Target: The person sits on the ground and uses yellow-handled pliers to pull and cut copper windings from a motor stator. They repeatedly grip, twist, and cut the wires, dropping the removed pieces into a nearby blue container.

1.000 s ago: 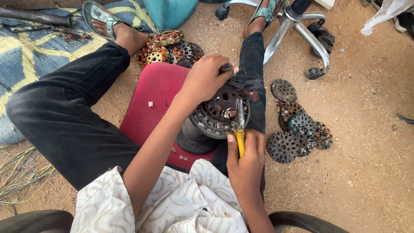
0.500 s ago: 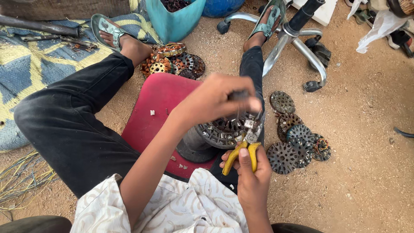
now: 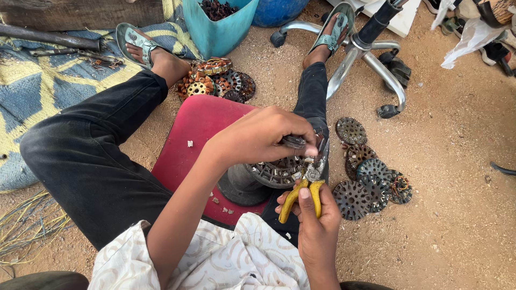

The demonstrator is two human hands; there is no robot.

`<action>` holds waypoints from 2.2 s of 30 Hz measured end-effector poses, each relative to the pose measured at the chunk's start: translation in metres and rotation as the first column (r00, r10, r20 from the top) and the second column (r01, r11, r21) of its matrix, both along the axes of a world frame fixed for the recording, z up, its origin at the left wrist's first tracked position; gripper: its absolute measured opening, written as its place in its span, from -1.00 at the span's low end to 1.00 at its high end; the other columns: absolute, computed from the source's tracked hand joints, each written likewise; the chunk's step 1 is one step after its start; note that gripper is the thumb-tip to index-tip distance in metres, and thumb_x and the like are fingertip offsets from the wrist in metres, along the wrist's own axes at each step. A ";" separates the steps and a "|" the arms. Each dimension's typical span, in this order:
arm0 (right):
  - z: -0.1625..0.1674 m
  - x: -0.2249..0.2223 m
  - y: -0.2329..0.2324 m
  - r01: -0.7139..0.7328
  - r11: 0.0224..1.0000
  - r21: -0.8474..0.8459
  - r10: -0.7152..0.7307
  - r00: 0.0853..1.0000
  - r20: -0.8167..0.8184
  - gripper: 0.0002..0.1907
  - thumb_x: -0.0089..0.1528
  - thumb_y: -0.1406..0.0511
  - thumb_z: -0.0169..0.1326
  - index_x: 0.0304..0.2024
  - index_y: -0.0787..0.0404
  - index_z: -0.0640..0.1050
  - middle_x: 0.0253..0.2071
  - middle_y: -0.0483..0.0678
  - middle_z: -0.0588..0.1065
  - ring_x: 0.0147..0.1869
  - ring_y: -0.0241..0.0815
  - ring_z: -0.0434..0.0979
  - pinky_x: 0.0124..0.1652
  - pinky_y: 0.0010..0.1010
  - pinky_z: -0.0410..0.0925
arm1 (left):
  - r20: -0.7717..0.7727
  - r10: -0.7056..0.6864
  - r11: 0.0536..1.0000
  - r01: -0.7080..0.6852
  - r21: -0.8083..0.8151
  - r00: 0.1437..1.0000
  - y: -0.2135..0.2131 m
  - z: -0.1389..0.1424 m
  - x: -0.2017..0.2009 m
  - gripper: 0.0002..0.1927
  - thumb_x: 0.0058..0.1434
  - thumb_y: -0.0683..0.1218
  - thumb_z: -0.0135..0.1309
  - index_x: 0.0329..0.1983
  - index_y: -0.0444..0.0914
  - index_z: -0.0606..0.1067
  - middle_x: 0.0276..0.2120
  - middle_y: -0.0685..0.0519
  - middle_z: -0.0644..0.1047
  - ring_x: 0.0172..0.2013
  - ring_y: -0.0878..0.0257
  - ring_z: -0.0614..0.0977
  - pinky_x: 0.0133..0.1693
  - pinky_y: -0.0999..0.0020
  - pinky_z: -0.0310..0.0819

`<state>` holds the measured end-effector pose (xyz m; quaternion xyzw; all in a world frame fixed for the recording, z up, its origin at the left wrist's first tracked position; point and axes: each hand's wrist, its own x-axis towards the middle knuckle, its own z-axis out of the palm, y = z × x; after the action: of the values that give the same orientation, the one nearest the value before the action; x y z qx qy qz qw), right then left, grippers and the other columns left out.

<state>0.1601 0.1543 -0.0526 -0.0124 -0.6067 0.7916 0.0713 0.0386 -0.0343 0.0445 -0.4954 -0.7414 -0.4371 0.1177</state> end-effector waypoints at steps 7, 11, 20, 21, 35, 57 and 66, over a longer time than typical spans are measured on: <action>0.000 -0.003 0.005 0.016 1.000 0.026 -0.016 1.000 0.001 -0.70 0.38 0.25 -0.02 -0.01 0.41 0.46 -0.21 0.06 0.50 -0.23 -0.12 0.62 -0.28 -0.23 0.55 | -0.005 0.069 0.994 -0.069 -0.087 0.998 0.007 0.003 0.007 -0.71 0.10 0.01 0.32 -0.20 -0.20 0.55 -0.34 0.01 0.63 -0.28 0.02 0.68 -0.30 0.13 0.48; 0.005 -0.003 0.007 -0.059 0.993 -0.100 0.065 0.996 0.053 -0.68 0.40 0.23 -0.02 -0.05 0.43 0.45 -0.23 0.07 0.49 -0.25 -0.09 0.62 -0.31 -0.21 0.54 | 0.009 0.047 0.996 -0.046 -0.079 0.999 0.009 -0.005 0.003 -0.73 0.13 -0.03 0.30 -0.20 -0.21 0.50 -0.37 0.02 0.60 -0.29 0.01 0.67 -0.31 0.10 0.46; 0.014 0.001 0.008 0.012 1.000 0.012 -0.013 0.998 0.054 -0.68 0.37 0.22 -0.02 -0.03 0.41 0.46 -0.30 0.06 0.50 -0.27 -0.11 0.62 -0.31 -0.23 0.56 | -0.018 0.104 0.990 -0.106 -0.089 0.994 0.012 -0.007 0.006 -0.59 -0.04 -0.12 0.24 -0.05 -0.15 0.54 -0.33 0.06 0.63 -0.30 0.00 0.68 -0.36 0.09 0.47; 0.014 0.000 0.009 0.020 1.000 0.015 -0.021 0.997 0.073 -0.67 0.37 0.22 -0.02 -0.03 0.40 0.46 -0.31 0.08 0.50 -0.27 -0.11 0.63 -0.31 -0.24 0.56 | 0.013 0.096 0.992 -0.095 -0.086 0.995 0.010 -0.005 0.006 -0.61 -0.01 -0.04 0.28 -0.07 -0.14 0.55 -0.37 0.05 0.62 -0.33 0.02 0.68 -0.37 0.11 0.47; 0.018 0.002 0.008 0.021 0.982 0.189 -0.022 1.000 0.001 -0.68 0.35 0.24 0.03 -0.06 0.43 0.49 -0.28 0.08 0.53 -0.24 -0.12 0.65 -0.27 -0.27 0.57 | 0.270 -0.227 0.971 0.197 0.136 0.936 0.006 -0.033 -0.014 -0.70 0.36 0.08 0.15 -0.17 -0.27 0.58 -0.38 0.10 0.61 -0.34 0.32 0.62 -0.24 0.34 0.50; 0.034 -0.013 -0.011 -0.245 0.968 0.049 0.238 0.963 0.124 -0.62 0.31 0.25 0.02 0.07 0.41 0.50 -0.06 0.13 0.59 -0.11 -0.03 0.69 -0.13 -0.22 0.56 | 0.575 0.133 0.773 -0.448 0.449 0.807 0.028 -0.039 -0.007 -0.47 0.34 0.29 0.11 -0.33 -0.28 0.55 -0.52 0.24 0.45 -0.46 0.55 0.39 -0.44 0.52 0.30; 0.022 -0.006 -0.007 -0.191 0.981 0.027 0.182 0.963 0.196 -0.66 0.34 0.26 -0.01 0.01 0.44 0.52 -0.12 0.14 0.59 -0.15 -0.05 0.67 -0.12 -0.20 0.54 | 0.890 -0.253 0.346 -0.823 0.450 0.380 -0.048 -0.104 -0.079 -0.36 0.24 0.53 -0.21 -0.45 -0.09 0.33 -0.65 0.29 0.09 -0.66 0.42 0.14 -0.61 0.42 -0.04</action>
<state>0.1545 0.1476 -0.0305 -0.0303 -0.6270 0.7759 -0.0624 -0.0407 -0.0818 -0.0595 0.1315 -0.4159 -0.8982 0.0552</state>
